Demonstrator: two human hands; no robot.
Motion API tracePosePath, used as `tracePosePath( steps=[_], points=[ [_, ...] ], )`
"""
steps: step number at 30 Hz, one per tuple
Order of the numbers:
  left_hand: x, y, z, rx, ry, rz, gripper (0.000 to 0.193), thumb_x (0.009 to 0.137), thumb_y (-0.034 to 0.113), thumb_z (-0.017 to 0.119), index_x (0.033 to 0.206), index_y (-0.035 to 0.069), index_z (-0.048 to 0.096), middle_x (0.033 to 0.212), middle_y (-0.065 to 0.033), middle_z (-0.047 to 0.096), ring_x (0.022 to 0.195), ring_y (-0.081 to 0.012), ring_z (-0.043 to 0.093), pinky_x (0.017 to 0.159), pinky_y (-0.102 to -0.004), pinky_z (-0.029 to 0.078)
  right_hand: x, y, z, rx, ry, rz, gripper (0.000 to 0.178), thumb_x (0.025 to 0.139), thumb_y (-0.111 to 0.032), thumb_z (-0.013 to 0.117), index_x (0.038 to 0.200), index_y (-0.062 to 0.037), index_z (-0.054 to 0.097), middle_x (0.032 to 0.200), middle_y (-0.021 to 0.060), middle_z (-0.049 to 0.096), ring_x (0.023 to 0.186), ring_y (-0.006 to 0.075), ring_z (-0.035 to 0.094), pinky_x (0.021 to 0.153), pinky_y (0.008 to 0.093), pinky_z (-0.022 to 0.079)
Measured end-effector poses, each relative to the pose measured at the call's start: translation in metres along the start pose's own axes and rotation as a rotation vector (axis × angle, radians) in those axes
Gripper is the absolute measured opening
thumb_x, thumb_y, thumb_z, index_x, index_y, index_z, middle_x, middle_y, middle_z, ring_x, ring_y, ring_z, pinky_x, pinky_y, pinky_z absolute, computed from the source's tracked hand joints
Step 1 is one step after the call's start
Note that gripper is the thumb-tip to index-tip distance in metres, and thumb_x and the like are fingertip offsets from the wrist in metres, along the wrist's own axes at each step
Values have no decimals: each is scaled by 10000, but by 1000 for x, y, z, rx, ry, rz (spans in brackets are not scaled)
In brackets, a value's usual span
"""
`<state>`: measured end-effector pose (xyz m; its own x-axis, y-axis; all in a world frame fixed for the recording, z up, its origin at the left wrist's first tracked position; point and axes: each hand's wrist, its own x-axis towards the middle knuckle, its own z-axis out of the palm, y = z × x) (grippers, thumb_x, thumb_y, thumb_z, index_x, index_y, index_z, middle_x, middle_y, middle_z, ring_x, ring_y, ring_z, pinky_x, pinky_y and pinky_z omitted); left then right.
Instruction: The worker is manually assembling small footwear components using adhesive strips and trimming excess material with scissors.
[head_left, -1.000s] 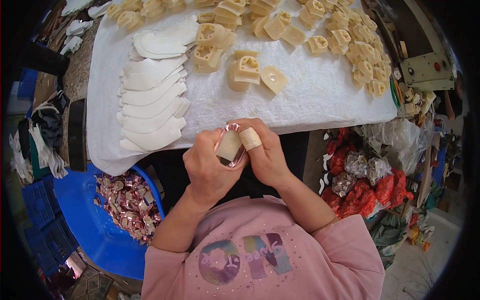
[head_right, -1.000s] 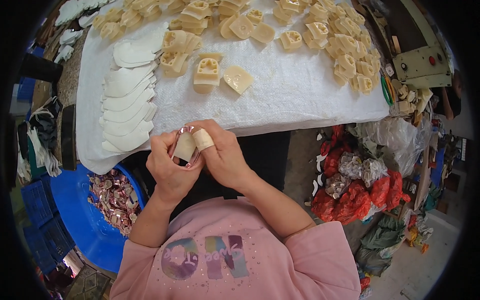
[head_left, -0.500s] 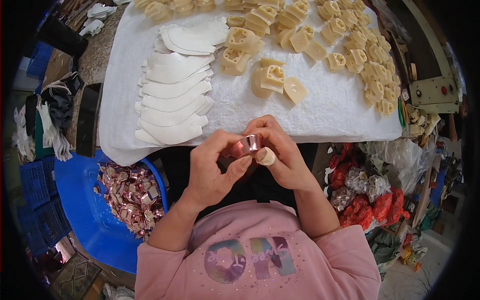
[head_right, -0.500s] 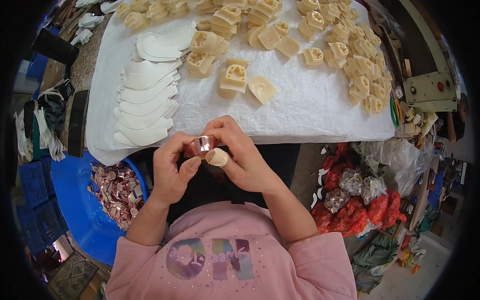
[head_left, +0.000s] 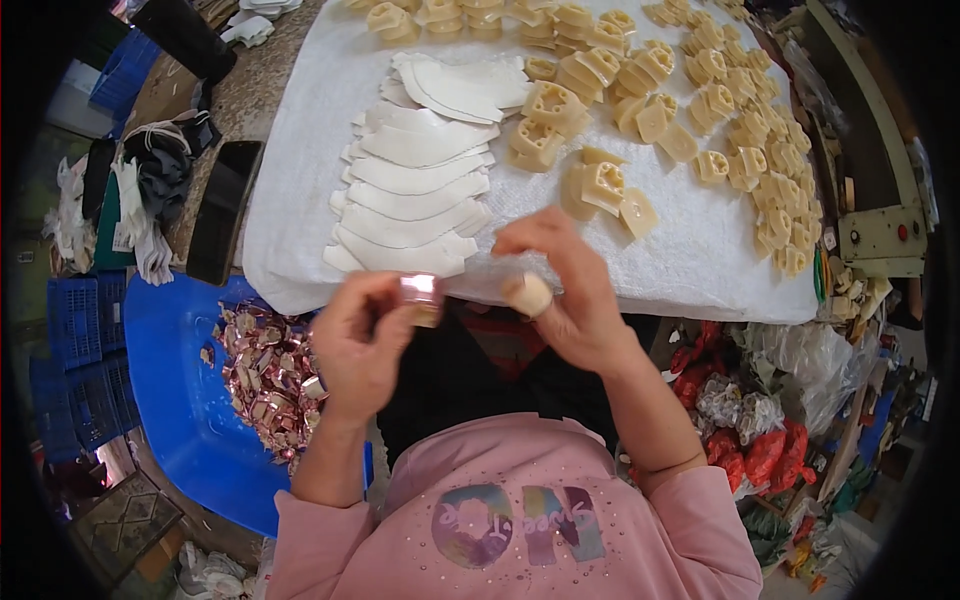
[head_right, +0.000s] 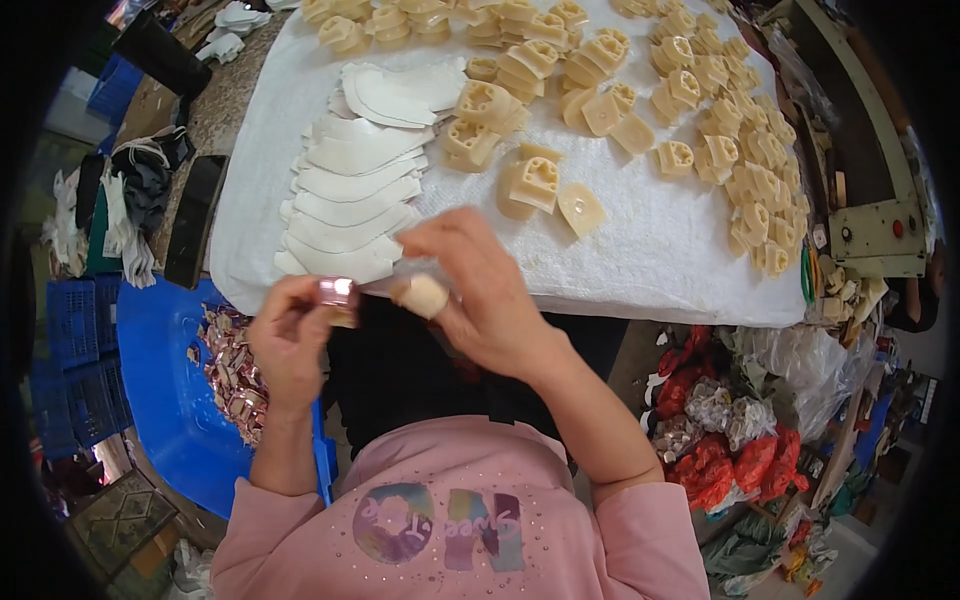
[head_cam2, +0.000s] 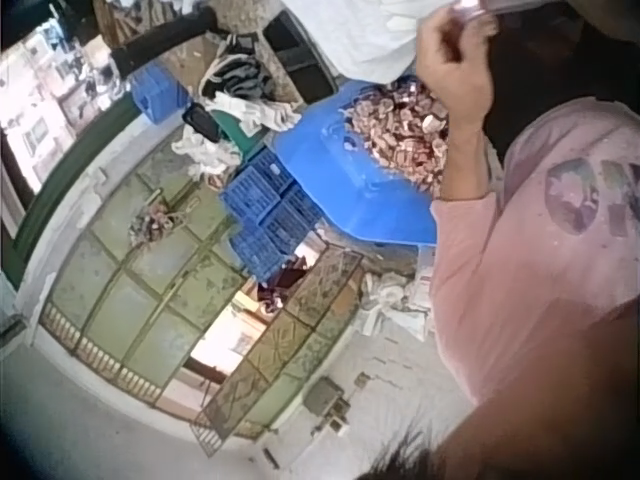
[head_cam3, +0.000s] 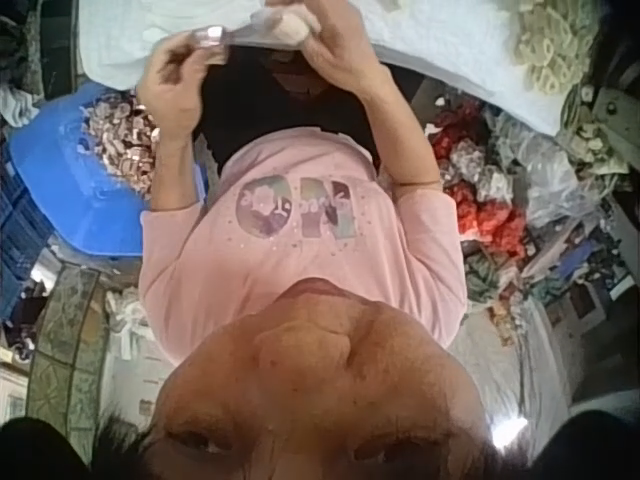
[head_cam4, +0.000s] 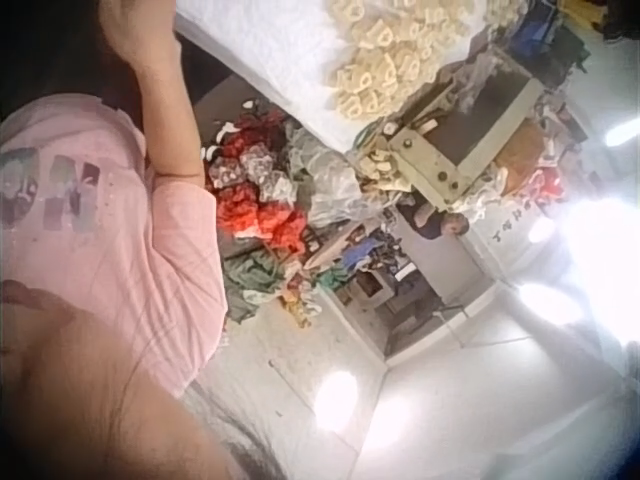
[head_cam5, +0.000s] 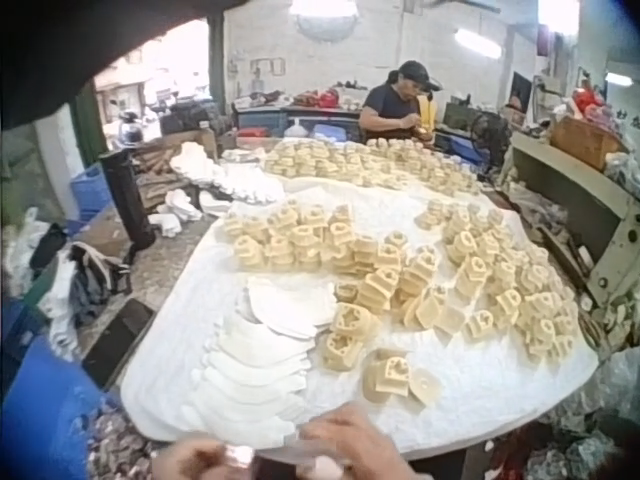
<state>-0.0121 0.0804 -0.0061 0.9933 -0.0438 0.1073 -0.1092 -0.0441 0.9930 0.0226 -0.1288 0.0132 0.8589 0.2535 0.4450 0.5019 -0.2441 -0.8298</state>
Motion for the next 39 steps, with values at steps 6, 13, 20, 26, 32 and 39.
tracePosePath(
  steps=[6, 13, 20, 26, 32, 39],
  points=[
    [-29, -32, -95, 408, 520, -37, 230, 856, 1, 551, 1083, 0, 588, 918, -54, 574, 798, -133, 546, 737, -257, 453, 57, 15, -9, -767, 37, -198, 268, 681, -39, 666, 940, -84, 615, 944, 30, 574, 922, 228, 494, 862, 401, 283],
    [-62, -49, -139, 1243, 763, -177, 344, 822, 41, 581, 1166, 34, 570, 1054, -136, 498, 1006, -237, 474, 843, -328, 414, 97, 37, -3, -1048, -34, -243, 135, 685, 8, 583, 789, -66, 628, 829, 28, 617, 974, 209, 511, 932, 503, 224],
    [-3, -14, -66, 816, 576, 206, 343, 765, -10, 583, 1105, 36, 584, 1056, -138, 489, 999, -245, 474, 794, -329, 412, 115, 54, 3, -1219, -175, -190, 110, 695, -18, 565, 756, -90, 622, 782, 27, 605, 954, 200, 522, 936, 507, 217],
    [29, 8, -21, 459, 104, 201, 257, 872, 39, 518, 1120, -20, 550, 911, -104, 579, 787, -154, 529, 696, -247, 415, 97, 30, -7, -983, 180, -343, 175, 692, -16, 587, 826, -124, 614, 823, -11, 587, 887, 180, 530, 917, 433, 249],
    [58, 14, 4, -406, 12, -275, 287, 962, 209, 435, 948, -44, 570, 821, -114, 618, 703, -111, 563, 529, -222, 444, 35, 15, 0, -925, 82, -344, 303, 638, -8, 603, 918, -125, 604, 920, -21, 584, 910, 183, 526, 888, 428, 279],
    [57, 10, 16, -259, 56, -204, 193, 929, 119, 495, 832, -27, 576, 701, -77, 597, 599, -95, 543, 516, -213, 426, 12, 4, -11, -699, -83, -168, 357, 633, -14, 647, 979, -83, 597, 1048, 50, 561, 930, 246, 517, 866, 437, 325]
  ],
)
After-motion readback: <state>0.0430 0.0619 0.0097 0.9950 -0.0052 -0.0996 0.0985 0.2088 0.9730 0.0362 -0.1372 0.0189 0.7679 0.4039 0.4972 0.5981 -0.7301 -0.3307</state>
